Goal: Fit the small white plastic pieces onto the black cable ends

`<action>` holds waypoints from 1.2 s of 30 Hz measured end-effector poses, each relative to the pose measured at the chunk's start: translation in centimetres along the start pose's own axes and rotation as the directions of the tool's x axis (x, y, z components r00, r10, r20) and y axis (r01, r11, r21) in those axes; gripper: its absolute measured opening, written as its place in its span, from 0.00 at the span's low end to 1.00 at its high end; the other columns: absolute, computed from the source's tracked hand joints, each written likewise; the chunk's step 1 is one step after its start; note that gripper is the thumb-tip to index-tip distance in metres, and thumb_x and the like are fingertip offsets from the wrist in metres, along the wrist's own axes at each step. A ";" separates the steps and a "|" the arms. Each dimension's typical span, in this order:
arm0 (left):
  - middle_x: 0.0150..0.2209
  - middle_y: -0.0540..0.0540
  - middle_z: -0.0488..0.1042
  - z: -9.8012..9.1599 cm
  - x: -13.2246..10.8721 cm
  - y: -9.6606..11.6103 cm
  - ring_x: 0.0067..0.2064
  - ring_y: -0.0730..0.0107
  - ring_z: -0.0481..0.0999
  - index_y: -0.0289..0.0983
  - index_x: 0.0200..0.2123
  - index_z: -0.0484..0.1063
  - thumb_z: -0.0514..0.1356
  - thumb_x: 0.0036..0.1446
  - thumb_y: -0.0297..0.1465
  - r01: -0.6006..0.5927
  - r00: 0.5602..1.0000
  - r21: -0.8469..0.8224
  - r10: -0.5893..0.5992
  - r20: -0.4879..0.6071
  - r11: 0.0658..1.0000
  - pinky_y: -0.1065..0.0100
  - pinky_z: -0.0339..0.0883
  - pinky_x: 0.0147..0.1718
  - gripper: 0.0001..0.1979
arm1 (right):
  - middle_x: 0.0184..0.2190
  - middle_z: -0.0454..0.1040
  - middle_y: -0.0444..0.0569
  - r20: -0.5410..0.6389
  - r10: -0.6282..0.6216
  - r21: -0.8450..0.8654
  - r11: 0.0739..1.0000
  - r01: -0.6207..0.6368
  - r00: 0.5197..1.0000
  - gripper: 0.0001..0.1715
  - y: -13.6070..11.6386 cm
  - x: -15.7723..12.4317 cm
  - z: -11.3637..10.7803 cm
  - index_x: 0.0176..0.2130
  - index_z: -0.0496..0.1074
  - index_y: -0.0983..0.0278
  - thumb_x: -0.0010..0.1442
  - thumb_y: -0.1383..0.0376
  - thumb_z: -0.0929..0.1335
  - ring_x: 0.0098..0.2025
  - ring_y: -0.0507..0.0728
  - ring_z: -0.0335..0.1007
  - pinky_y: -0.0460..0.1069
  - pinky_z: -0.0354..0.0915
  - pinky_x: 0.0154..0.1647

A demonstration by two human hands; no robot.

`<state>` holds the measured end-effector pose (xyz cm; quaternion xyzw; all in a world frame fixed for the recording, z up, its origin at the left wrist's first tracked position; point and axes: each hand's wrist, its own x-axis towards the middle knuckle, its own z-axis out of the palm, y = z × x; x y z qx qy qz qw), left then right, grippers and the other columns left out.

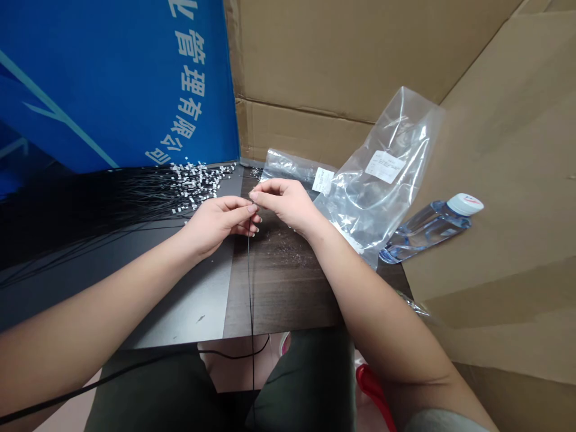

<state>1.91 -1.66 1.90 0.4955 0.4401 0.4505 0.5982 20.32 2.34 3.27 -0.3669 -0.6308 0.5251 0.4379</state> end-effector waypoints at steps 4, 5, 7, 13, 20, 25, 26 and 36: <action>0.33 0.46 0.82 0.0 0.0 0.0 0.30 0.72 0.81 0.34 0.36 0.79 0.72 0.58 0.35 -0.002 1.000 -0.009 0.002 -0.005 1.000 0.66 0.77 0.34 0.10 | 0.35 0.81 0.47 0.039 0.019 0.006 1.000 -0.019 0.999 0.19 0.1 0.0 0.0 0.34 0.80 0.63 0.51 0.53 0.82 0.37 0.54 0.74 0.54 0.71 0.47; 0.33 0.46 0.82 0.0 0.0 0.0 0.30 0.72 0.81 0.35 0.36 0.79 0.72 0.58 0.35 -0.003 1.000 -0.009 0.003 -0.005 1.000 0.66 0.77 0.35 0.10 | 0.34 0.81 0.47 0.043 0.016 0.010 1.000 -0.017 0.999 0.18 0.2 0.0 0.1 0.34 0.80 0.63 0.52 0.53 0.82 0.37 0.54 0.74 0.54 0.72 0.47; 0.34 0.46 0.81 -0.1 0.1 0.0 0.30 0.72 0.81 0.35 0.35 0.79 0.72 0.58 0.35 -0.003 1.000 -0.010 0.003 -0.005 1.000 0.66 0.77 0.35 0.10 | 0.34 0.80 0.47 0.042 0.009 0.024 1.000 -0.010 0.999 0.18 0.2 0.0 0.1 0.33 0.80 0.63 0.52 0.54 0.82 0.36 0.54 0.74 0.53 0.72 0.46; 0.34 0.45 0.82 -0.1 0.1 -0.1 0.31 0.71 0.81 0.35 0.35 0.79 0.73 0.57 0.37 -0.018 1.000 -0.001 0.018 -0.012 1.000 0.65 0.77 0.35 0.12 | 0.31 0.79 0.46 0.048 0.036 0.036 0.999 -0.037 0.998 0.19 0.3 0.1 0.2 0.33 0.80 0.63 0.52 0.52 0.82 0.34 0.53 0.73 0.53 0.71 0.44; 0.34 0.45 0.81 0.1 0.0 -0.1 0.30 0.72 0.80 0.34 0.35 0.79 0.72 0.58 0.36 -0.037 0.999 0.009 0.037 -0.017 0.999 0.66 0.77 0.35 0.11 | 0.30 0.78 0.45 0.051 0.064 0.058 0.996 -0.067 0.997 0.16 0.3 0.1 0.2 0.31 0.80 0.63 0.52 0.55 0.82 0.32 0.52 0.70 0.52 0.69 0.41; 0.35 0.45 0.81 0.0 0.1 -0.3 0.31 0.72 0.80 0.35 0.35 0.79 0.72 0.57 0.38 -0.037 0.999 0.027 0.037 -0.016 0.999 0.66 0.76 0.36 0.12 | 0.30 0.77 0.45 0.025 0.055 0.039 0.998 -0.056 0.998 0.13 0.5 0.2 0.4 0.30 0.80 0.63 0.53 0.58 0.80 0.33 0.52 0.69 0.52 0.68 0.41; 0.35 0.45 0.81 0.0 0.1 -0.4 0.31 0.71 0.80 0.35 0.36 0.79 0.72 0.57 0.38 -0.035 0.999 0.032 0.036 -0.014 0.999 0.66 0.76 0.36 0.13 | 0.30 0.77 0.45 0.016 0.050 0.032 0.998 -0.051 0.999 0.13 0.5 0.2 0.4 0.29 0.80 0.63 0.52 0.58 0.81 0.33 0.52 0.69 0.52 0.68 0.41; 0.35 0.45 0.82 -1.1 1.2 -0.4 0.31 0.71 0.77 0.37 0.38 0.79 0.68 0.60 0.38 -0.111 0.981 0.194 0.139 -0.137 0.975 0.69 0.70 0.32 0.10 | 0.27 0.73 0.44 0.088 0.047 0.105 0.993 -0.056 0.995 0.15 -0.9 0.1 -2.5 0.29 0.79 0.61 0.51 0.56 0.81 0.30 0.52 0.66 0.52 0.65 0.37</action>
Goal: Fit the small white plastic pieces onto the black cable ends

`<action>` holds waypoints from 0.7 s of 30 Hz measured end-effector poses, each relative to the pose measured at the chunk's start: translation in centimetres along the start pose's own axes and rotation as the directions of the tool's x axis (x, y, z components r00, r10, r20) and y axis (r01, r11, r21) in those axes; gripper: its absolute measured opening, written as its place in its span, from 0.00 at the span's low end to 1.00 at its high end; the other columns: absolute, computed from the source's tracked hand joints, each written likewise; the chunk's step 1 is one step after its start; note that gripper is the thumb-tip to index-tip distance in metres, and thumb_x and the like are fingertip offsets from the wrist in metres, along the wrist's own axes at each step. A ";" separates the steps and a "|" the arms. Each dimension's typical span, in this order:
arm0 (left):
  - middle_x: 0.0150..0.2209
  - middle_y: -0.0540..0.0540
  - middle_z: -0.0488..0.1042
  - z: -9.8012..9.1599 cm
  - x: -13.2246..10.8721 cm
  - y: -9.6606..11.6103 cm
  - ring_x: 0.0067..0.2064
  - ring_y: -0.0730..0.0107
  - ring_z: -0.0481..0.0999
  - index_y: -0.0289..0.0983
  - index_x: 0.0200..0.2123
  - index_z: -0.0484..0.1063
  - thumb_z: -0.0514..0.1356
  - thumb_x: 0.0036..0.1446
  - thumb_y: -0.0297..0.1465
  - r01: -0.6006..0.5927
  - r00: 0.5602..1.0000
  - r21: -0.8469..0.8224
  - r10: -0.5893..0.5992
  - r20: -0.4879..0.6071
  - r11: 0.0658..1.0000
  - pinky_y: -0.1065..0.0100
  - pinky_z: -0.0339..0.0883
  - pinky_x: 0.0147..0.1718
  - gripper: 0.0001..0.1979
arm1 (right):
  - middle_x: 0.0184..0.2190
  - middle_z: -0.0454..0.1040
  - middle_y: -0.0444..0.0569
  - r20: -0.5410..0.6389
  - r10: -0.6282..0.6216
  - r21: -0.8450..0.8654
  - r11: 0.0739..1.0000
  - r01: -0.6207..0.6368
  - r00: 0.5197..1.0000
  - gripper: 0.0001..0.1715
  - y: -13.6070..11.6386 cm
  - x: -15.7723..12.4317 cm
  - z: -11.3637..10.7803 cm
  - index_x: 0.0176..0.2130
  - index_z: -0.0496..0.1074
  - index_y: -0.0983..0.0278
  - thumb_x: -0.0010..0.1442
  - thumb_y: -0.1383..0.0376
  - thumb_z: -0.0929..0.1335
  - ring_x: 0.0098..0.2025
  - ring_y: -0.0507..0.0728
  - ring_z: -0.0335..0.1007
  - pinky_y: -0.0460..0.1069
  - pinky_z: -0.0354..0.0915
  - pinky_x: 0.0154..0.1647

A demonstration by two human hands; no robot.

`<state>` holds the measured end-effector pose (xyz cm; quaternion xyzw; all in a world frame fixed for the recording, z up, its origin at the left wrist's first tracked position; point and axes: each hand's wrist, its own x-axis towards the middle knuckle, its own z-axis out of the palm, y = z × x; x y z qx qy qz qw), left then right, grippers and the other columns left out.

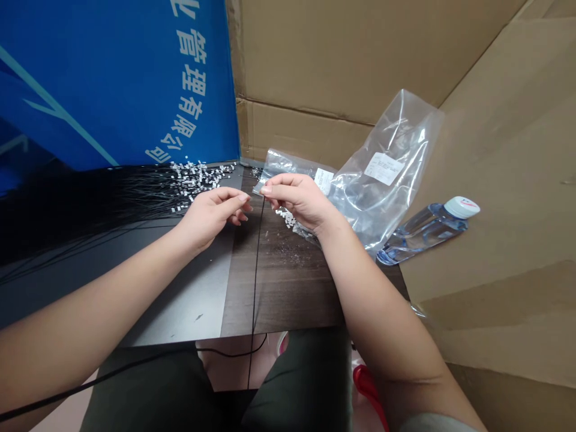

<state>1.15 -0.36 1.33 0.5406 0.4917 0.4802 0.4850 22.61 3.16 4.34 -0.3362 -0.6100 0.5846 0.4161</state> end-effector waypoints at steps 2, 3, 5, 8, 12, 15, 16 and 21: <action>0.34 0.46 0.81 0.1 0.8 -0.5 0.30 0.71 0.75 0.37 0.36 0.79 0.67 0.60 0.37 -0.027 1.000 0.144 0.028 -0.009 0.989 0.68 0.68 0.32 0.09 | 0.27 0.73 0.44 0.068 -0.008 0.043 0.999 0.005 0.998 0.14 -0.2 -0.1 -0.9 0.28 0.79 0.61 0.52 0.56 0.81 0.31 0.53 0.67 0.53 0.65 0.38; 0.34 0.46 0.81 0.3 1.2 -0.7 0.31 0.69 0.75 0.37 0.36 0.79 0.67 0.60 0.37 -0.042 0.999 0.230 0.037 0.022 0.972 0.67 0.68 0.34 0.08 | 0.27 0.74 0.45 0.091 -0.014 0.058 0.998 0.009 0.996 0.14 -0.2 0.0 -1.3 0.28 0.79 0.60 0.52 0.56 0.81 0.31 0.53 0.67 0.53 0.66 0.38; 0.34 0.46 0.82 1.0 2.3 -1.0 0.34 0.66 0.76 0.38 0.36 0.80 0.66 0.60 0.36 -0.103 0.990 0.401 0.055 0.131 0.910 0.64 0.68 0.38 0.07 | 0.28 0.74 0.45 0.108 -0.017 0.064 0.998 0.010 0.994 0.14 0.1 0.2 -1.9 0.27 0.78 0.61 0.52 0.56 0.81 0.32 0.54 0.68 0.53 0.66 0.39; 0.38 0.45 0.83 2.3 4.2 -1.2 0.38 0.62 0.77 0.39 0.37 0.81 0.67 0.59 0.32 -0.268 0.951 0.563 0.121 0.284 0.782 0.63 0.66 0.42 0.04 | 0.28 0.74 0.45 0.088 -0.004 0.059 0.998 -0.001 0.996 0.14 0.6 0.5 -2.6 0.28 0.78 0.60 0.50 0.56 0.81 0.31 0.53 0.68 0.53 0.67 0.40; 0.36 0.45 0.80 3.4 6.1 -1.7 0.37 0.64 0.75 0.38 0.39 0.80 0.63 0.59 0.26 -0.410 0.894 0.579 0.185 0.408 0.704 0.64 0.63 0.40 0.06 | 0.28 0.74 0.45 0.058 -0.038 0.099 0.995 0.032 0.998 0.14 0.9 0.8 -3.0 0.28 0.78 0.60 0.51 0.55 0.80 0.31 0.53 0.67 0.54 0.69 0.41; 0.36 0.46 0.78 3.6 6.5 -2.2 0.36 0.64 0.74 0.38 0.37 0.78 0.62 0.61 0.28 -0.411 0.893 0.601 0.171 0.416 0.685 0.64 0.62 0.39 0.04 | 0.26 0.73 0.44 0.022 -0.053 0.120 0.992 0.050 0.998 0.15 0.9 0.9 -3.0 0.29 0.78 0.60 0.49 0.55 0.81 0.31 0.53 0.67 0.53 0.69 0.39; 0.37 0.46 0.78 3.6 6.5 -2.3 0.37 0.64 0.74 0.39 0.37 0.78 0.62 0.61 0.30 -0.411 0.895 0.619 0.168 0.413 0.669 0.64 0.63 0.39 0.04 | 0.26 0.73 0.44 0.012 -0.052 0.128 0.991 0.050 0.999 0.16 0.9 1.0 -3.0 0.30 0.78 0.60 0.48 0.55 0.81 0.30 0.53 0.67 0.52 0.69 0.38; 0.43 0.45 0.78 4.0 6.1 -2.5 0.41 0.61 0.76 0.41 0.40 0.75 0.62 0.63 0.35 -0.399 0.911 0.727 0.150 0.385 0.559 0.62 0.65 0.41 0.05 | 0.26 0.73 0.44 0.007 -0.066 0.189 0.980 0.064 0.998 0.18 0.9 1.1 -2.4 0.30 0.78 0.62 0.47 0.55 0.82 0.29 0.52 0.66 0.50 0.67 0.34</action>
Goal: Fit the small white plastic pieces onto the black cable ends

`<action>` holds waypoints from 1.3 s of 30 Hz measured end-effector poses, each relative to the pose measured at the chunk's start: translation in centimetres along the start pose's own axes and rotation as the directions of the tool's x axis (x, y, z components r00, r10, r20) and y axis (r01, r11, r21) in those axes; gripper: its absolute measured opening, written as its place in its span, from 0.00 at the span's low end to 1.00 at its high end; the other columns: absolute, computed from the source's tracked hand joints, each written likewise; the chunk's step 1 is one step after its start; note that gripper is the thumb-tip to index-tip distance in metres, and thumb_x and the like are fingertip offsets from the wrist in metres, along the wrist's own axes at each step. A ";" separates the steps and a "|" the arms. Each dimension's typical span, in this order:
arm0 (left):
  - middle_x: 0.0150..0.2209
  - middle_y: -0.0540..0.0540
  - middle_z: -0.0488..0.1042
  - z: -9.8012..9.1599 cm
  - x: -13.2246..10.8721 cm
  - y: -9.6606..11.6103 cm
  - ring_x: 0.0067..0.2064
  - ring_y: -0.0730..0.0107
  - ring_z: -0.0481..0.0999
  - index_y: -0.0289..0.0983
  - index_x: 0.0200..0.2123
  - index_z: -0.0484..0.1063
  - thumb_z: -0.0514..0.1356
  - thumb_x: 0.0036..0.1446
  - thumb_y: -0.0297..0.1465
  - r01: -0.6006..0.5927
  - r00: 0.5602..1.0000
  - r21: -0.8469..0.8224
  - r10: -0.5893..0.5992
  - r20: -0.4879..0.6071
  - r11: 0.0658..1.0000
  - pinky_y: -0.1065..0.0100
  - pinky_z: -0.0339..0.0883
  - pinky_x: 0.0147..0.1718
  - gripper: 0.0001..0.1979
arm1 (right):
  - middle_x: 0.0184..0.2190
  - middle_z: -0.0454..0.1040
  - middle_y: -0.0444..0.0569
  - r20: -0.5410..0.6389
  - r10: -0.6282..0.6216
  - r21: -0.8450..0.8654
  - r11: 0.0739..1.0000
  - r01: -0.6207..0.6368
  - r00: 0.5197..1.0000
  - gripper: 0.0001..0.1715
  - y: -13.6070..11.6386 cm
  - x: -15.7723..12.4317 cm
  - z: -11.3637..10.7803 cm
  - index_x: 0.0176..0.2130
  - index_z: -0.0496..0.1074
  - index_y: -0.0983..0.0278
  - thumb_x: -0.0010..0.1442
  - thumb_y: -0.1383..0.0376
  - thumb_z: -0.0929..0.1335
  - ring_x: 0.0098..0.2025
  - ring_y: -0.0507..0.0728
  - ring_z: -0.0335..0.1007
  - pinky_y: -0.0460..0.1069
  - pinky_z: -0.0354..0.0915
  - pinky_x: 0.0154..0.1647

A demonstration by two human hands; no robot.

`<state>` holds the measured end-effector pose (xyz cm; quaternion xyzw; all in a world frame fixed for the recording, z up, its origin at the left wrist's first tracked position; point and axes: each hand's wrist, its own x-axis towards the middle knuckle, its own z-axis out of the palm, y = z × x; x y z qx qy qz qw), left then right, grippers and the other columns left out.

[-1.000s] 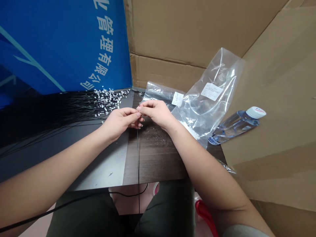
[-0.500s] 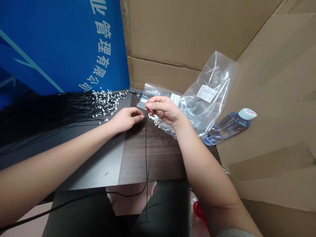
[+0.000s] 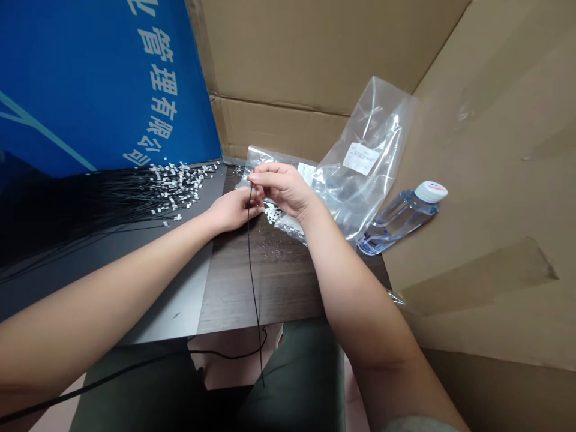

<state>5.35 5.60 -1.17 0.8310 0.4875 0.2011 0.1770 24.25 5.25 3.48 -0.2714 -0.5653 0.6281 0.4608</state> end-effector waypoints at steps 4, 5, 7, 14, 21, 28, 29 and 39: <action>0.43 0.44 0.78 0.0 -0.1 0.7 0.42 0.58 0.77 0.41 0.40 0.72 0.60 0.66 0.36 0.037 0.999 0.067 -0.037 -0.004 0.997 0.61 0.65 0.39 0.05 | 0.26 0.73 0.44 0.016 0.004 -0.011 1.000 -0.004 1.000 0.18 -0.1 0.0 0.3 0.31 0.78 0.61 0.48 0.55 0.82 0.30 0.52 0.66 0.50 0.67 0.33; 0.44 0.44 0.78 -0.1 -0.1 0.8 0.43 0.57 0.77 0.41 0.39 0.71 0.59 0.66 0.35 0.044 0.999 0.077 -0.044 -0.002 0.996 0.60 0.65 0.39 0.05 | 0.26 0.73 0.44 0.016 0.001 -0.015 1.000 -0.001 1.000 0.18 -0.1 0.0 0.3 0.31 0.78 0.61 0.48 0.54 0.82 0.30 0.52 0.66 0.50 0.67 0.33; 0.44 0.43 0.78 -0.1 -0.3 1.2 0.43 0.55 0.77 0.41 0.39 0.70 0.58 0.67 0.35 0.059 0.998 0.095 -0.059 -0.001 0.994 0.59 0.65 0.39 0.05 | 0.26 0.73 0.44 0.014 0.000 -0.021 1.000 0.001 1.000 0.18 -0.2 -0.1 0.4 0.31 0.77 0.61 0.48 0.54 0.82 0.30 0.52 0.66 0.51 0.67 0.33; 0.43 0.42 0.78 0.2 -0.4 0.8 0.43 0.57 0.76 0.40 0.38 0.69 0.59 0.64 0.27 0.004 0.993 -0.081 -0.013 -0.114 0.997 0.59 0.68 0.44 0.02 | 0.26 0.72 0.43 0.015 -0.016 -0.018 1.000 0.016 1.000 0.16 0.2 0.1 0.3 0.30 0.77 0.61 0.50 0.56 0.81 0.30 0.52 0.66 0.51 0.67 0.36; 0.33 0.47 0.80 -2.6 -2.2 -0.3 0.28 0.73 0.72 0.38 0.35 0.67 0.63 0.63 0.27 0.087 0.963 -0.673 -0.236 -0.133 0.735 0.68 0.66 0.30 0.06 | 0.26 0.72 0.43 -0.050 0.016 -0.031 0.999 -0.018 0.999 0.15 0.9 0.4 0.2 0.29 0.77 0.61 0.51 0.58 0.81 0.30 0.51 0.66 0.50 0.66 0.35; 0.34 0.46 0.81 -4.6 -5.8 -0.8 0.32 0.71 0.78 0.36 0.36 0.74 0.76 0.51 0.35 0.009 0.937 -0.781 -0.278 -0.212 0.624 0.67 0.74 0.35 0.16 | 0.28 0.74 0.43 -0.052 0.069 -0.091 0.993 -0.074 0.996 0.16 1.4 0.1 1.9 0.30 0.77 0.61 0.49 0.57 0.82 0.30 0.51 0.66 0.49 0.64 0.33; 0.34 0.45 0.82 -4.6 -6.0 -0.8 0.33 0.70 0.79 0.36 0.36 0.75 0.76 0.51 0.36 -0.003 0.935 -0.785 -0.276 -0.221 0.619 0.66 0.75 0.36 0.17 | 0.28 0.74 0.43 -0.056 0.063 -0.121 0.990 -0.069 0.996 0.17 1.5 0.1 2.2 0.30 0.77 0.61 0.49 0.56 0.82 0.30 0.51 0.66 0.49 0.64 0.34; 0.33 0.45 0.81 -4.3 -6.7 -0.8 0.35 0.66 0.82 0.35 0.38 0.76 0.76 0.52 0.40 -0.050 0.934 -0.774 -0.246 -0.261 0.631 0.61 0.79 0.40 0.19 | 0.31 0.77 0.44 -0.105 -0.091 -0.421 0.906 0.038 0.990 0.14 2.9 -0.1 4.0 0.31 0.79 0.63 0.54 0.56 0.79 0.33 0.53 0.69 0.52 0.66 0.40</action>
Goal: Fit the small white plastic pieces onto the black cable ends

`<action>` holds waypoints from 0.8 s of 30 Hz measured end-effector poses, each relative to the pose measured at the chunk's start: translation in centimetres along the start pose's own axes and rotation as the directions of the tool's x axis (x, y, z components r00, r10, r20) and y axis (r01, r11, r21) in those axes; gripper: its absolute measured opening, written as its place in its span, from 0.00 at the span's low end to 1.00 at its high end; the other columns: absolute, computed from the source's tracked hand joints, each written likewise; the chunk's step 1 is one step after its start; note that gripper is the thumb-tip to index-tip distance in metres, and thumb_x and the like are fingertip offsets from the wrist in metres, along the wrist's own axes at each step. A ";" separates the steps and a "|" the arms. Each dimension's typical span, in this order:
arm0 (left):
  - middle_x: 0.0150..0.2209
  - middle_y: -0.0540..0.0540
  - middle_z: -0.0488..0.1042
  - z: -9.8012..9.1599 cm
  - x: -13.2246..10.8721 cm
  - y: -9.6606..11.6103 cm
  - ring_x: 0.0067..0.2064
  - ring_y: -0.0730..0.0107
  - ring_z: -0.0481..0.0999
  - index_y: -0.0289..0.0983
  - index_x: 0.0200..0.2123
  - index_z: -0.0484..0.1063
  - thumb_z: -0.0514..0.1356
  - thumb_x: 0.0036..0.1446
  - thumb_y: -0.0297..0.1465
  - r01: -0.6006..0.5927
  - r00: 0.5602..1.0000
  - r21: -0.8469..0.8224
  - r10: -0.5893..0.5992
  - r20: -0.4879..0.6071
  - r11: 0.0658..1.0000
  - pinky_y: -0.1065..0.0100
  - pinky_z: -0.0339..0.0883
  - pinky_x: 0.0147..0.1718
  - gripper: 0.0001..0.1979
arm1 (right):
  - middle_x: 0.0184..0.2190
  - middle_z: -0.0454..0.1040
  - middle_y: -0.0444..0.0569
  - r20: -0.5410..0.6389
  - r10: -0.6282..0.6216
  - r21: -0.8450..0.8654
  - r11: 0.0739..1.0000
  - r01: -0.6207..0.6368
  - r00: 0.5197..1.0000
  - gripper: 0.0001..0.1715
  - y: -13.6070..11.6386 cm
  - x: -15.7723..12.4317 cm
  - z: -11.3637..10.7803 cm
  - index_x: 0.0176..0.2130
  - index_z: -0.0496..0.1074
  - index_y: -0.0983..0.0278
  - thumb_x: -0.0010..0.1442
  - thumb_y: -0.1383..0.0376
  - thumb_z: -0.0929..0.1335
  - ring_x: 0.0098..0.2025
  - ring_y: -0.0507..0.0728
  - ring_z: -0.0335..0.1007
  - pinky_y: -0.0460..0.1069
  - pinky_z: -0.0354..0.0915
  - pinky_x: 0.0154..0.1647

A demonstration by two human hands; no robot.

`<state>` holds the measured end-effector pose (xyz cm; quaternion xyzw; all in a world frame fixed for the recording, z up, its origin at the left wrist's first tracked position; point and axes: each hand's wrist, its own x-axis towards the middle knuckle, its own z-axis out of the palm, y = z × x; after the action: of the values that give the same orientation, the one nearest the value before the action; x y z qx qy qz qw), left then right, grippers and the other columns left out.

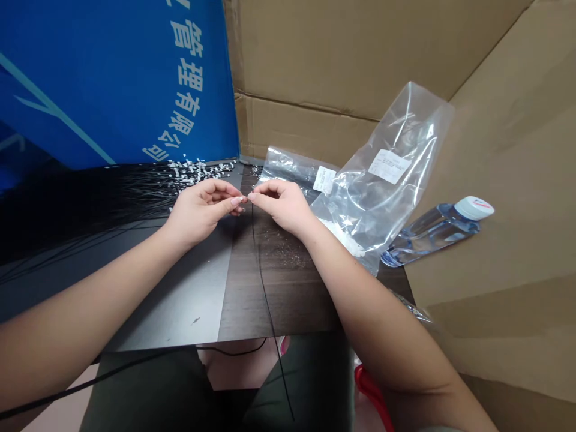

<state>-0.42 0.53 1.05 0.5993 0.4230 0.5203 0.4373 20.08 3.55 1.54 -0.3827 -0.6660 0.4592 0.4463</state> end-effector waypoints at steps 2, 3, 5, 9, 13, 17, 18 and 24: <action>0.33 0.45 0.81 -0.1 0.0 -0.1 0.35 0.66 0.82 0.36 0.38 0.76 0.76 0.53 0.39 -0.003 1.000 0.024 0.003 0.002 1.000 0.62 0.79 0.40 0.17 | 0.31 0.78 0.45 0.007 -0.017 -0.031 0.999 0.018 1.000 0.13 0.1 0.0 0.1 0.32 0.80 0.63 0.55 0.56 0.78 0.33 0.53 0.70 0.53 0.67 0.41; 0.33 0.46 0.81 -0.1 0.0 -0.1 0.35 0.66 0.82 0.36 0.38 0.76 0.75 0.54 0.38 -0.003 1.000 0.036 0.003 0.004 0.999 0.62 0.79 0.40 0.16 | 0.32 0.79 0.45 0.011 -0.025 -0.046 0.999 0.025 1.000 0.12 0.2 -0.1 0.2 0.32 0.80 0.63 0.56 0.57 0.78 0.34 0.53 0.70 0.53 0.67 0.41; 0.34 0.46 0.81 0.0 -0.1 -0.1 0.36 0.66 0.81 0.36 0.38 0.76 0.74 0.55 0.36 -0.006 1.000 0.057 0.006 0.005 0.998 0.62 0.79 0.40 0.14 | 0.33 0.79 0.46 0.013 -0.034 -0.071 0.997 0.035 0.999 0.12 0.4 -0.1 0.3 0.32 0.80 0.63 0.57 0.56 0.77 0.34 0.54 0.71 0.53 0.67 0.41; 0.35 0.46 0.81 0.0 -0.3 -0.2 0.36 0.67 0.81 0.36 0.39 0.77 0.71 0.58 0.32 -0.016 1.000 0.115 0.017 -0.005 0.993 0.63 0.78 0.41 0.09 | 0.34 0.80 0.47 -0.003 -0.033 -0.109 0.993 0.033 0.999 0.13 0.5 -0.3 0.6 0.33 0.80 0.62 0.58 0.55 0.77 0.36 0.55 0.72 0.53 0.67 0.42; 0.37 0.45 0.82 -0.1 -0.3 -0.5 0.37 0.67 0.81 0.36 0.40 0.77 0.70 0.58 0.32 -0.015 1.000 0.145 0.017 -0.010 0.989 0.63 0.77 0.41 0.08 | 0.34 0.80 0.47 -0.022 -0.044 -0.144 0.989 0.041 0.999 0.11 0.4 -0.4 1.0 0.33 0.80 0.62 0.59 0.57 0.76 0.35 0.55 0.71 0.53 0.67 0.42; 0.37 0.45 0.82 0.0 -0.2 -0.4 0.35 0.68 0.81 0.36 0.39 0.77 0.70 0.58 0.32 0.008 1.000 0.118 -0.007 -0.010 0.993 0.64 0.78 0.39 0.09 | 0.33 0.79 0.46 -0.055 -0.080 -0.190 0.979 0.068 0.995 0.08 0.1 -0.5 1.1 0.33 0.80 0.62 0.59 0.59 0.75 0.35 0.55 0.70 0.54 0.66 0.42; 0.37 0.45 0.82 0.0 -0.2 -0.4 0.35 0.68 0.81 0.36 0.40 0.76 0.70 0.58 0.31 0.017 1.000 0.111 -0.016 -0.011 0.994 0.64 0.78 0.39 0.09 | 0.34 0.79 0.47 -0.055 -0.100 -0.214 0.973 0.086 0.993 0.07 0.1 -0.6 1.1 0.33 0.80 0.61 0.60 0.60 0.75 0.36 0.56 0.70 0.54 0.66 0.42; 0.35 0.47 0.80 0.3 -0.2 0.1 0.34 0.69 0.81 0.36 0.42 0.74 0.69 0.57 0.27 0.073 0.997 0.062 -0.075 0.025 0.995 0.66 0.78 0.36 0.10 | 0.36 0.80 0.47 -0.009 -0.227 -0.340 0.916 0.211 0.974 0.06 0.1 -0.6 0.9 0.33 0.80 0.60 0.62 0.62 0.73 0.38 0.57 0.71 0.54 0.65 0.44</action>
<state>-0.19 0.28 1.06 0.6035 0.4545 0.4823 0.4435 19.42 2.75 1.14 -0.3874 -0.7623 0.2763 0.4388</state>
